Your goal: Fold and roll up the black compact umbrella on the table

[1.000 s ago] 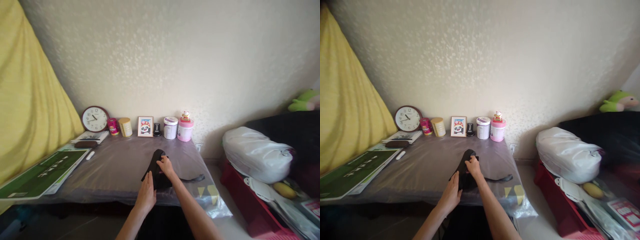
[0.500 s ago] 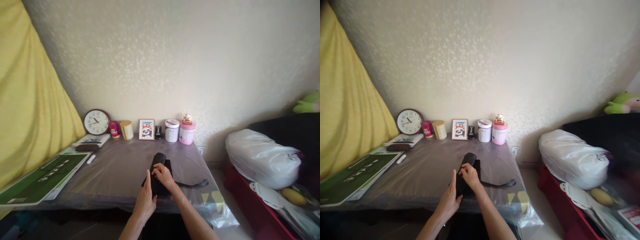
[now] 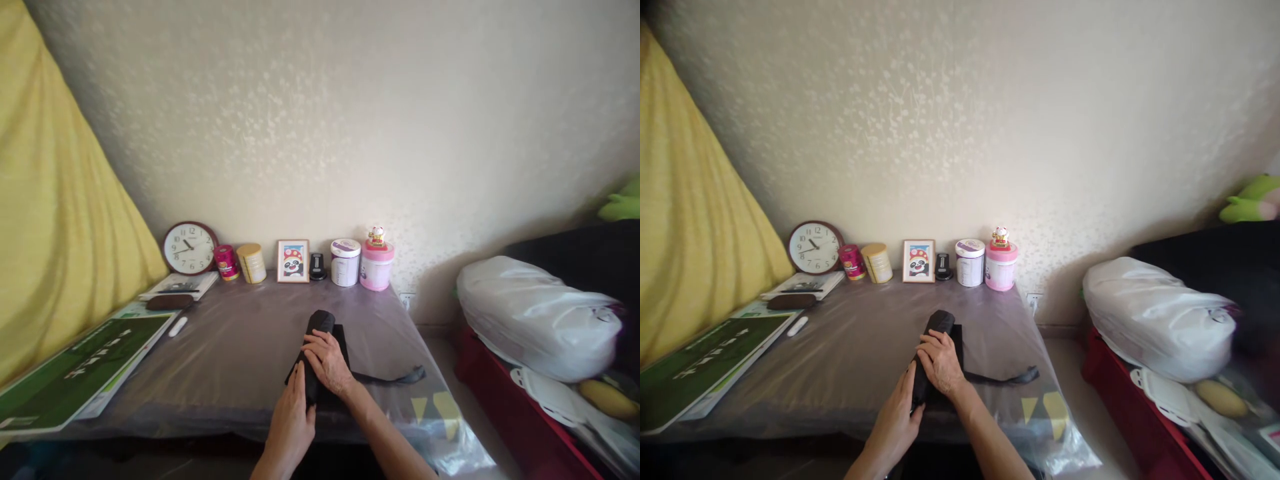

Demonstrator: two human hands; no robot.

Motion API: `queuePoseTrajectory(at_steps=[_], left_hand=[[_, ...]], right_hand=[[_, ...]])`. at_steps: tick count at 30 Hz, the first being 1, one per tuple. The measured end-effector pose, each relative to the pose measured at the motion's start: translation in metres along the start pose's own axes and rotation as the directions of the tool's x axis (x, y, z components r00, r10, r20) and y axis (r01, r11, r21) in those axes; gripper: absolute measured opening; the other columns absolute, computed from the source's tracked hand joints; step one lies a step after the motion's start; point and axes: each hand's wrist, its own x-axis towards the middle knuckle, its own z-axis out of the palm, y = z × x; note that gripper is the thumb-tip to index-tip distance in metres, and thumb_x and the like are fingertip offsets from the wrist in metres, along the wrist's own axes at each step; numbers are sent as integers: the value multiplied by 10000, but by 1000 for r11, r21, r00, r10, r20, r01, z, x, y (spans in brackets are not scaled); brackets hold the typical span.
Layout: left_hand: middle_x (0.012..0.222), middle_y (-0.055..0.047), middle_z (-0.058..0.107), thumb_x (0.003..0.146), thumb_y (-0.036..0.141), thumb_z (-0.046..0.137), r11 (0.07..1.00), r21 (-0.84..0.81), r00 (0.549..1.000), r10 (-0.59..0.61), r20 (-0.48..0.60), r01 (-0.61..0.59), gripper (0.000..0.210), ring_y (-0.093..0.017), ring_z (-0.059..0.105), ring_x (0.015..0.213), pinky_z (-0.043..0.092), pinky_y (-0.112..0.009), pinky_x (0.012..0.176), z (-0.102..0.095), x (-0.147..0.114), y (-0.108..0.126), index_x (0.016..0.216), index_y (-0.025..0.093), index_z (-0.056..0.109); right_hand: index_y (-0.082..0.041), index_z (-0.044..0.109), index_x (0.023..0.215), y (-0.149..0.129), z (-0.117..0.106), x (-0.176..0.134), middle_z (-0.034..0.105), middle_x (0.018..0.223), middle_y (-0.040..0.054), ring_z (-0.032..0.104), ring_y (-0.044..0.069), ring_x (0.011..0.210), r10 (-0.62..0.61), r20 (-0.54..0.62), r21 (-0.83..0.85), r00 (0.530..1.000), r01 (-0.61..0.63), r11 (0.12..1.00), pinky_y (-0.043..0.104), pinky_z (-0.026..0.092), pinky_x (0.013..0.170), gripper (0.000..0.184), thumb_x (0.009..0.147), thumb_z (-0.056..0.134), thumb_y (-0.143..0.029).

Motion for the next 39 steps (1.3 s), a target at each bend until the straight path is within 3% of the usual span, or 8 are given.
queuePoseTrajectory(at_steps=[6, 12, 14, 19, 22, 25, 29, 39], left_hand=[[1417, -161, 330, 724, 151, 361, 1000, 19, 999, -25, 48, 24, 681, -217, 347, 1294, 324, -352, 1049, -6, 0, 3, 1370, 43, 174], [1439, -154, 290, 709, 116, 365, 995, 73, 989, -70, 133, 61, 707, -199, 307, 1315, 287, -329, 1070, -14, 1, 10, 1378, 26, 155], [1437, -160, 290, 712, 113, 367, 994, 84, 985, -85, 149, 73, 709, -202, 310, 1314, 290, -323, 1066, -17, 2, 12, 1380, 19, 147], [1440, -176, 274, 738, 116, 358, 994, 81, 985, -83, 153, 71, 699, -219, 317, 1309, 309, -327, 1049, -23, 1, 16, 1383, 9, 110], [1438, -175, 277, 745, 129, 365, 995, 68, 986, -81, 147, 72, 696, -227, 328, 1303, 315, -330, 1042, -25, 1, 16, 1384, 20, 111], [1433, -164, 292, 748, 144, 369, 996, 51, 989, -75, 128, 69, 694, -221, 337, 1297, 315, -319, 1040, -23, 1, 14, 1386, 37, 116], [1422, -179, 301, 746, 142, 373, 999, 26, 994, -49, 101, 47, 686, -225, 334, 1298, 302, -319, 1049, -21, 1, 10, 1377, 22, 136], [1393, -170, 338, 761, 167, 385, 999, -24, 997, -47, 65, 48, 673, -232, 370, 1274, 353, -325, 1005, -19, 0, 6, 1377, 63, 135]], right_hand=[[-281, 668, 921, 29, 14, 22, 656, 1087, 2, 439, 164, 1199, 25, 97, -79, 995, -17, 997, 437, 174, 1061, 275, 910, 396, -242], [-274, 664, 936, 55, 20, 51, 637, 1135, 3, 446, 175, 1191, 138, 68, -97, 988, -131, 987, 421, 210, 1044, 276, 905, 391, -246], [-254, 652, 983, 62, 16, 56, 610, 1182, 25, 463, 188, 1176, 227, 17, -43, 974, -226, 973, 389, 250, 1033, 239, 878, 437, -249], [-147, 603, 1071, 85, -9, 44, 600, 1151, 131, 511, 228, 1119, 550, -118, 109, 827, -540, 834, 369, 327, 990, 293, 816, 478, -223], [-137, 612, 1019, 93, -25, 23, 653, 994, 119, 599, 211, 964, 664, -85, 175, 743, -645, 744, 336, 430, 871, 280, 818, 434, -219], [-141, 615, 966, 88, -31, 8, 667, 840, 70, 638, 167, 768, 728, 23, 270, 685, -705, 655, 271, 495, 682, 266, 814, 414, -225], [-153, 611, 930, 69, -29, 6, 629, 741, 27, 601, 138, 642, 743, 149, 362, 653, -735, 574, 222, 481, 517, 250, 809, 437, -286], [-181, 570, 867, 42, -30, 14, 560, 758, 9, 555, 100, 582, 709, 326, 413, 625, -769, 488, 245, 507, 499, 256, 858, 368, -339]])
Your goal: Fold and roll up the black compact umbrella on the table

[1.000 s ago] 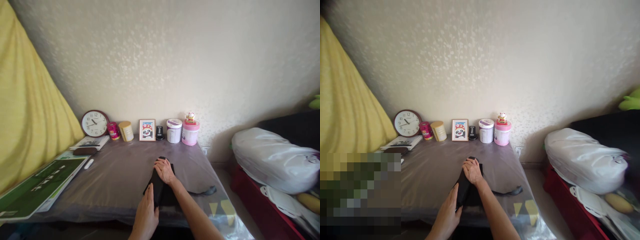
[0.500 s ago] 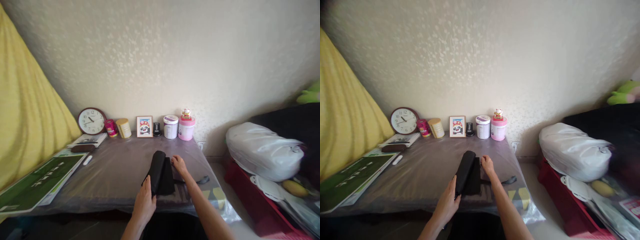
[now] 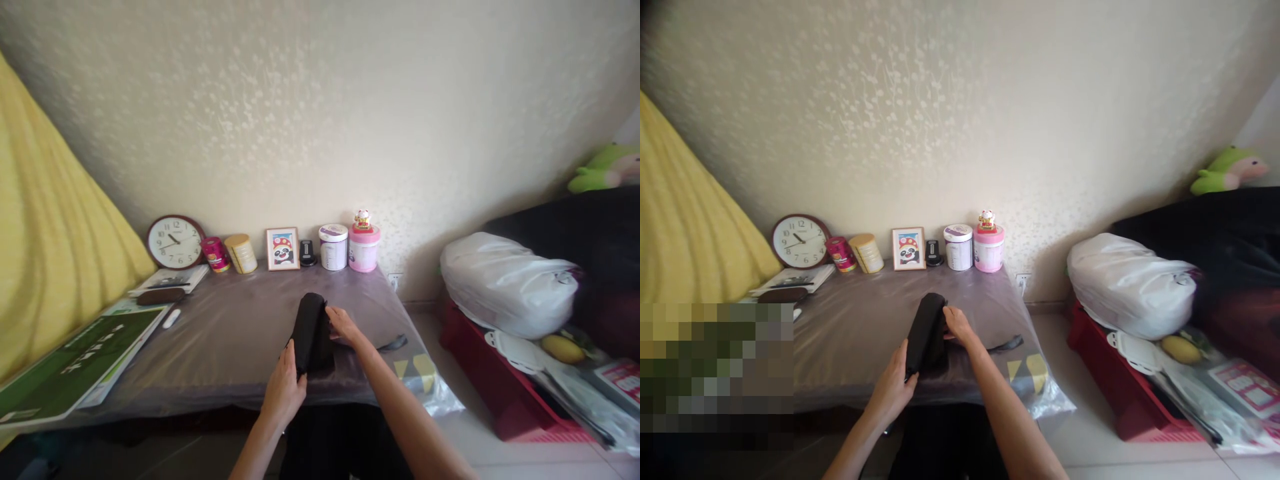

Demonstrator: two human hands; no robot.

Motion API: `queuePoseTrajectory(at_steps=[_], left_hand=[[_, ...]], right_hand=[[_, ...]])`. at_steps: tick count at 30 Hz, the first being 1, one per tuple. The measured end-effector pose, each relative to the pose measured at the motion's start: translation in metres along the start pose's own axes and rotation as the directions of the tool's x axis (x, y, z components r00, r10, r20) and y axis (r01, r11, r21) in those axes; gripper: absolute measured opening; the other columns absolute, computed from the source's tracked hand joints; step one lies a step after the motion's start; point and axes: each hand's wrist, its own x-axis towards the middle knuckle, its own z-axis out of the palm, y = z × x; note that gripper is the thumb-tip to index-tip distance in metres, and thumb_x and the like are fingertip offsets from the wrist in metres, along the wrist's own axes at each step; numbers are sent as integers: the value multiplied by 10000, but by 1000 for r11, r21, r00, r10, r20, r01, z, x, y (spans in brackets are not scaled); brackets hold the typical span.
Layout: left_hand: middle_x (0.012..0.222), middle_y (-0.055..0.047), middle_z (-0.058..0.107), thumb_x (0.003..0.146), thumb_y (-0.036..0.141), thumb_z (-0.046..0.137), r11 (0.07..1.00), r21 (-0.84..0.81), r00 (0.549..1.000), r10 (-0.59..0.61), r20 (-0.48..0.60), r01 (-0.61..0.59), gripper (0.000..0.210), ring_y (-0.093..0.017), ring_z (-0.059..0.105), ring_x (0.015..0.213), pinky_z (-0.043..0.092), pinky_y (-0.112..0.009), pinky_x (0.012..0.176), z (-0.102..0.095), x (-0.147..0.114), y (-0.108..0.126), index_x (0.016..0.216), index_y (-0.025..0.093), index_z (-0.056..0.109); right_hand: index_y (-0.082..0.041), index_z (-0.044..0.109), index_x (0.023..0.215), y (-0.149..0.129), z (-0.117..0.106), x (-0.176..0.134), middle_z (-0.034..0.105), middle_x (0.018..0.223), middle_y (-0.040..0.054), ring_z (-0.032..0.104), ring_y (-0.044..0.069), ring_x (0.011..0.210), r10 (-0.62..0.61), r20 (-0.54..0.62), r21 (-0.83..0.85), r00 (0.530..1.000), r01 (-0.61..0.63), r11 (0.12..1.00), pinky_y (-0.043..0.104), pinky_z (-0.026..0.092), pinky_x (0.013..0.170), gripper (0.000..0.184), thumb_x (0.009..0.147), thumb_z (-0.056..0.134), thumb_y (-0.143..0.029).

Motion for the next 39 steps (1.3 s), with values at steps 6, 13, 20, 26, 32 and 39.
queuePoseTrajectory(at_steps=[6, 13, 20, 26, 32, 39], left_hand=[[1398, -188, 326, 771, 180, 395, 1000, -23, 1000, 1, -3, -1, 669, -242, 360, 1280, 346, -343, 1017, 2, 1, -5, 1371, 52, 127], [1403, -171, 324, 770, 188, 395, 999, -38, 1000, -5, -12, 5, 668, -231, 339, 1296, 356, -339, 1012, 3, 1, -7, 1374, 74, 133], [1398, -179, 334, 760, 192, 398, 999, -38, 1000, -19, -5, 19, 675, -243, 372, 1275, 363, -346, 1003, 2, 1, -5, 1372, 63, 145], [1392, -185, 342, 753, 194, 401, 999, -35, 1000, -25, 9, 25, 676, -245, 374, 1272, 354, -340, 1009, -1, 2, -3, 1367, 46, 157], [1405, -163, 332, 766, 196, 394, 999, -28, 999, -35, 9, 35, 673, -234, 358, 1284, 360, -330, 999, -2, 0, -2, 1377, 90, 134], [1398, -180, 343, 749, 129, 395, 999, 0, 999, -33, 10, 33, 678, -247, 362, 1278, 343, -344, 1014, -4, -1, 8, 1376, 60, 145]], right_hand=[[-187, 623, 927, 6, 2, 9, 633, 825, 25, 611, 119, 712, -53, -7, -127, 999, 52, 990, 266, 522, 641, 280, 810, 374, -132], [-153, 675, 970, 9, 2, 10, 633, 1083, 92, 550, 187, 1045, -225, -101, -396, 969, 169, 903, 290, 370, 956, 351, 727, 445, -47], [-171, 688, 971, 6, 3, 7, 687, 1011, 69, 610, 185, 956, -256, -46, -515, 966, 197, 835, 243, 429, 832, 347, 750, 434, -90], [-191, 693, 959, 2, 3, 5, 698, 984, 43, 621, 170, 925, -251, -24, -540, 968, 198, 818, 216, 438, 778, 337, 724, 468, -103], [-193, 700, 885, 0, 2, -1, 697, 927, 54, 612, 182, 910, -260, -69, -541, 963, 182, 821, 243, 421, 805, 313, 711, 464, -85], [-173, 657, 910, 9, 13, 8, 682, 944, 61, 615, 182, 890, -223, -189, -429, 956, 124, 895, 268, 446, 800, 264, 731, 480, -96]])
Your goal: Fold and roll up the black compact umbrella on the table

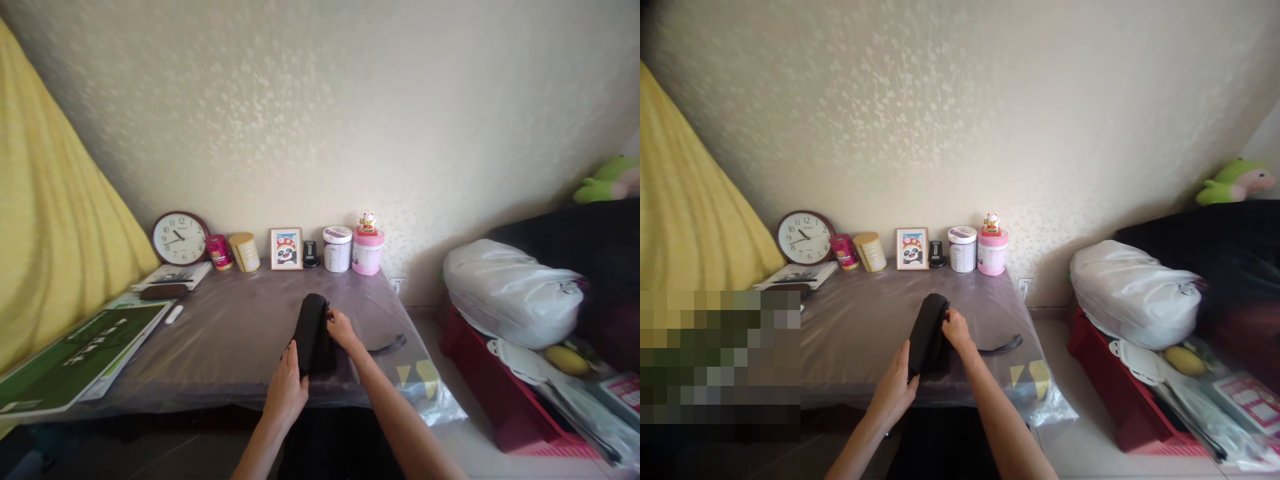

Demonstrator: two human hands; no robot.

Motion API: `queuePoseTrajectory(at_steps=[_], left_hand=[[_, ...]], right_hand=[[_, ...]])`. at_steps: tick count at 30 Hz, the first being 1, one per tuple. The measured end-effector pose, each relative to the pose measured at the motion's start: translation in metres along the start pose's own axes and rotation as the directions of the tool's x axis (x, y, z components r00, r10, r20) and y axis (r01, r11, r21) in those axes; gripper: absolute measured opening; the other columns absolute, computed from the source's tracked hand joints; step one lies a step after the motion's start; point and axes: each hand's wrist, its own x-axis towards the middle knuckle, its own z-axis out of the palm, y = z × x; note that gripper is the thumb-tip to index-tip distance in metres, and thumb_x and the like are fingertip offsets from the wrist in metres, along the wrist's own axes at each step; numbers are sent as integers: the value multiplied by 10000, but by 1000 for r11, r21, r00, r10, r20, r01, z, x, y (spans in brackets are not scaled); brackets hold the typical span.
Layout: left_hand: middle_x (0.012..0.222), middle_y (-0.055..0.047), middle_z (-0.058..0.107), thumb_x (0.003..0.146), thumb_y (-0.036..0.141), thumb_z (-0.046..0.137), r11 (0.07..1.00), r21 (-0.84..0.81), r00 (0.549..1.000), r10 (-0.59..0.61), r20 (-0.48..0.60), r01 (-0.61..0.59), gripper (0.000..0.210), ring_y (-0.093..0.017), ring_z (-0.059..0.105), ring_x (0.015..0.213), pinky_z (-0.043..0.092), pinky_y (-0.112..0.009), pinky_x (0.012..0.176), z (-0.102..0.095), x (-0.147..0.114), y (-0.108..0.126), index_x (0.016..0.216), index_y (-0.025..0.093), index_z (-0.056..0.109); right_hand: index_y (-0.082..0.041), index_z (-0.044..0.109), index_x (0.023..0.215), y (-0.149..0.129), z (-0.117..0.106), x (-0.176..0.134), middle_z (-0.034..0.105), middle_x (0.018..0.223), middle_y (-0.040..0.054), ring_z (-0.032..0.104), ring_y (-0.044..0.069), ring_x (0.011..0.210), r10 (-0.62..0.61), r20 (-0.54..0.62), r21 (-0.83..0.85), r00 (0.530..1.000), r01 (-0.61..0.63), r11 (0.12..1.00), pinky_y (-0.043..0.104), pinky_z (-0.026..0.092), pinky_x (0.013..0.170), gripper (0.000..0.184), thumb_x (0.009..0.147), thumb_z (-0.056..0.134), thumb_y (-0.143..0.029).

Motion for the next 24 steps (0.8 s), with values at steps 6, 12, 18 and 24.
queuePoseTrajectory(at_steps=[6, 12, 18, 24], left_hand=[[1415, -229, 290, 727, 12, 356, 989, 146, 1000, 2, 21, -5, 684, -267, 376, 1267, 359, -340, 1005, -1, -3, 18, 1375, -6, 138], [1418, -237, 281, 644, -70, 383, 947, 320, 1000, 0, -27, 9, 746, -315, 438, 1207, 428, -371, 945, 10, -8, 38, 1366, 21, 224], [1393, -216, 343, 718, 8, 377, 955, 293, 996, -25, -85, 49, 646, -330, 506, 1136, 470, -423, 886, 18, -9, 47, 1354, 94, 309], [1453, -170, 249, 707, 118, 447, 989, -135, 998, 61, 13, -58, 711, -254, 293, 1320, 331, -367, 1048, 9, -14, 14, 1377, 78, 213]], right_hand=[[-153, 538, 1111, 5, 19, -2, 645, 1066, 78, 610, 154, 958, 89, -100, 159, 991, -73, 985, 268, 463, 832, 318, 815, 424, -178], [-67, 468, 1213, -10, 29, -12, 563, 1210, 186, 539, 231, 1117, 138, -151, 180, 979, -110, 977, 330, 391, 947, 423, 867, 354, -282], [36, 389, 1268, -28, 42, -16, 503, 1235, 271, 478, 312, 1173, 119, -169, -6, 978, -122, 993, 361, 377, 948, 619, 817, 456, -382], [11, 395, 1277, -31, 50, -17, 540, 1171, 255, 522, 327, 1101, 99, -223, -143, 970, -133, 981, 380, 403, 894, 610, 804, 455, -369]])
